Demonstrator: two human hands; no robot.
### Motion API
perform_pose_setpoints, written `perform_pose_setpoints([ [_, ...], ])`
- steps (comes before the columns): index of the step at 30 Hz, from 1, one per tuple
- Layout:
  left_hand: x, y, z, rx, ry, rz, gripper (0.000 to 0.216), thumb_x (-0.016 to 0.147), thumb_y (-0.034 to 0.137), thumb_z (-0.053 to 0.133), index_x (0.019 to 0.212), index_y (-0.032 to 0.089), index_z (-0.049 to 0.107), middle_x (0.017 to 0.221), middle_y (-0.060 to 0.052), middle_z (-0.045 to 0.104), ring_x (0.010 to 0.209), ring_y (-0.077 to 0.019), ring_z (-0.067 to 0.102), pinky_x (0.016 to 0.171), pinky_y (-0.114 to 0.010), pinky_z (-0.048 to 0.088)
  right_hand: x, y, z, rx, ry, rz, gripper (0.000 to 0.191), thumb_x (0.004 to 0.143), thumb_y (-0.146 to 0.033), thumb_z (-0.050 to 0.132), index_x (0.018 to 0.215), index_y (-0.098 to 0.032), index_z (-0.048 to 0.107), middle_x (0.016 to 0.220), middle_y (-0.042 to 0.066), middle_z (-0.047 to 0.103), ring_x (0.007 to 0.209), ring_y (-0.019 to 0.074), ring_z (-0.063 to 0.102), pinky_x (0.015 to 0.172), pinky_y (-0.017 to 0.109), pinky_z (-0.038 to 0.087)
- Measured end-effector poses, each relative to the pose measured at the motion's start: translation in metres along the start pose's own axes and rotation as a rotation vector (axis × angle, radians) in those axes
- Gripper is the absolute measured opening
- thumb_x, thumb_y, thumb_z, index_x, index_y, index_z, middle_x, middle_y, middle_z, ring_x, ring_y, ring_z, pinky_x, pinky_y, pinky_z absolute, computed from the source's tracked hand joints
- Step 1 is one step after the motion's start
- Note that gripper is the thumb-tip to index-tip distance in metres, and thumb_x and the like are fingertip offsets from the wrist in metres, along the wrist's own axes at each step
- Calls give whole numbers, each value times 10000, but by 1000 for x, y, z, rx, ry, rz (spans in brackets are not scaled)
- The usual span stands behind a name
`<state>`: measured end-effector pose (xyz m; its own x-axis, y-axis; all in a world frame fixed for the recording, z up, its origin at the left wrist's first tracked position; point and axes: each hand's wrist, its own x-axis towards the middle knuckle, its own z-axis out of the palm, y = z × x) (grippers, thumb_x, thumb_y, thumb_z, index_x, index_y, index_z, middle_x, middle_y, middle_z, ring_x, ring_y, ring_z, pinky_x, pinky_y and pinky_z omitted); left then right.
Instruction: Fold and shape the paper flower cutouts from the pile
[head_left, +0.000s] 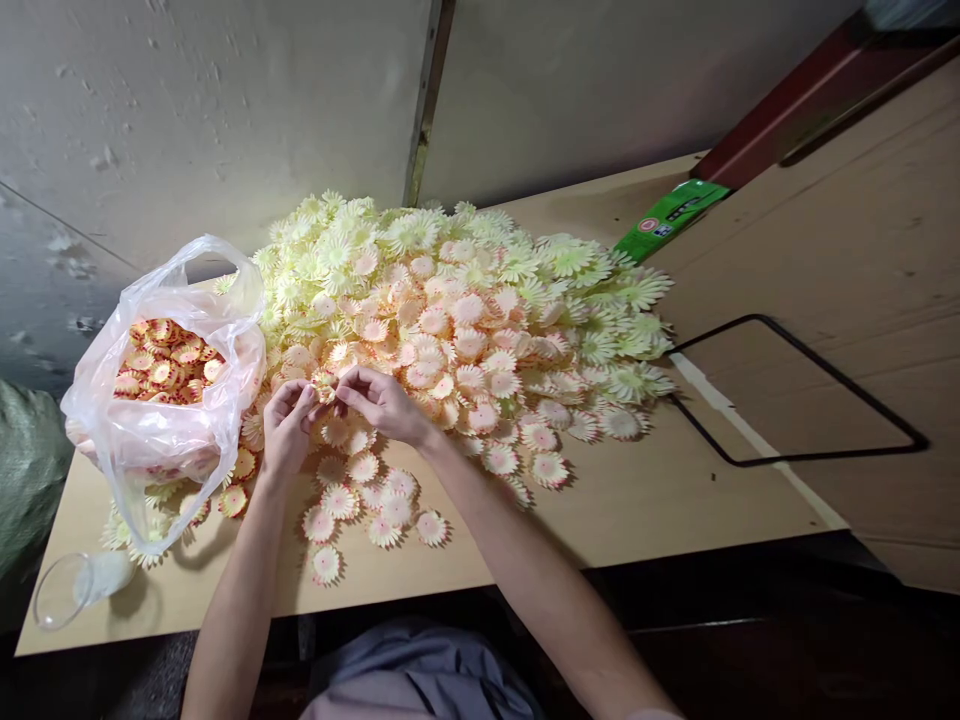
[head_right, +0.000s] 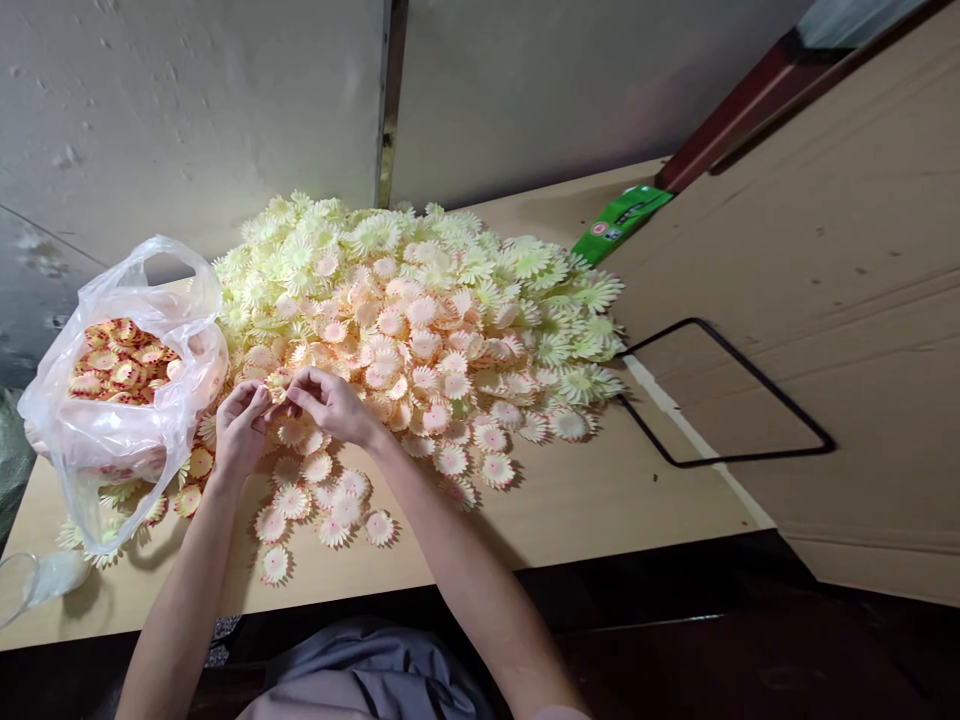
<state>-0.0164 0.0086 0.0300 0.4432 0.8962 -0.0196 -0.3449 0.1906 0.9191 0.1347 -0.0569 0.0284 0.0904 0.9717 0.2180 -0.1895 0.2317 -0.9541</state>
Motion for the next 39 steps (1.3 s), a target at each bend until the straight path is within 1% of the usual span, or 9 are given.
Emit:
perform_pose_setpoints([
  [10, 2, 3, -2, -71, -19, -106, 326, 685, 335, 810, 867, 167, 599, 857, -9, 669, 763, -132, 707, 768, -263, 606, -2, -9, 1, 421, 30, 114, 294, 751, -411, 736, 809, -190, 551, 718, -4, 568, 657, 123, 559, 632, 272, 492],
  [15, 7, 7, -13, -129, 68, -57, 278, 743, 355, 765, 809, 186, 555, 846, -30, 687, 952, -215, 717, 831, -314, 592, -2, -13, -12, 439, 203, 56, 349, 725, -493, 729, 809, -218, 530, 843, 44, 659, 742, 168, 619, 635, 308, 515],
  [17, 8, 10, -15, -121, 74, -17, 265, 748, 363, 758, 825, 197, 568, 892, -26, 694, 989, -226, 708, 848, -328, 583, 0, -12, -18, 370, 324, 19, 395, 754, -563, 683, 729, -220, 488, 722, 23, 635, 601, 141, 576, 547, 287, 481],
  [21, 6, 11, -8, -121, 15, -24, 274, 696, 359, 796, 830, 211, 609, 977, -19, 701, 976, -246, 707, 864, -408, 572, 5, -7, -21, 244, 482, -21, 573, 831, -719, 456, 562, -222, 361, 390, -72, 348, 321, 70, 276, 377, 248, 304],
  [23, 4, 9, -5, -104, 4, -30, 262, 669, 335, 817, 810, 205, 637, 909, -14, 704, 928, -221, 710, 869, -408, 569, 5, -7, -18, 192, 456, -10, 590, 828, -726, 443, 533, -219, 379, 363, -74, 334, 307, 67, 268, 365, 245, 283],
  [26, 3, 5, -3, -66, 4, -16, 243, 634, 299, 842, 779, 185, 685, 801, -4, 698, 824, -165, 702, 890, -374, 561, 1, -9, -12, 103, 311, 1, 493, 786, -632, 610, 568, -199, 521, 457, -33, 518, 362, 77, 410, 397, 244, 355],
  [31, 0, 3, -1, 63, -7, 23, 222, 619, 266, 846, 791, 172, 743, 951, -56, 728, 877, -164, 684, 854, -298, 544, -3, -6, 1, -53, 118, -27, 344, 678, -487, 784, 760, -173, 670, 687, 15, 665, 571, 124, 586, 553, 263, 489],
  [35, -3, 4, 2, 189, -75, 72, 193, 612, 258, 846, 761, 170, 761, 1026, -94, 720, 966, -203, 668, 845, -290, 525, -3, -1, 4, -214, 109, -18, 320, 699, -459, 773, 737, -164, 656, 690, 6, 651, 601, 119, 571, 573, 249, 470],
  [39, -4, 3, 3, 233, -78, 120, 163, 640, 248, 828, 774, 176, 772, 1009, -91, 719, 972, -199, 663, 881, -301, 507, -4, -1, 2, -202, 101, -2, 300, 755, -447, 728, 742, -156, 658, 694, 7, 639, 617, 120, 569, 590, 250, 462],
])
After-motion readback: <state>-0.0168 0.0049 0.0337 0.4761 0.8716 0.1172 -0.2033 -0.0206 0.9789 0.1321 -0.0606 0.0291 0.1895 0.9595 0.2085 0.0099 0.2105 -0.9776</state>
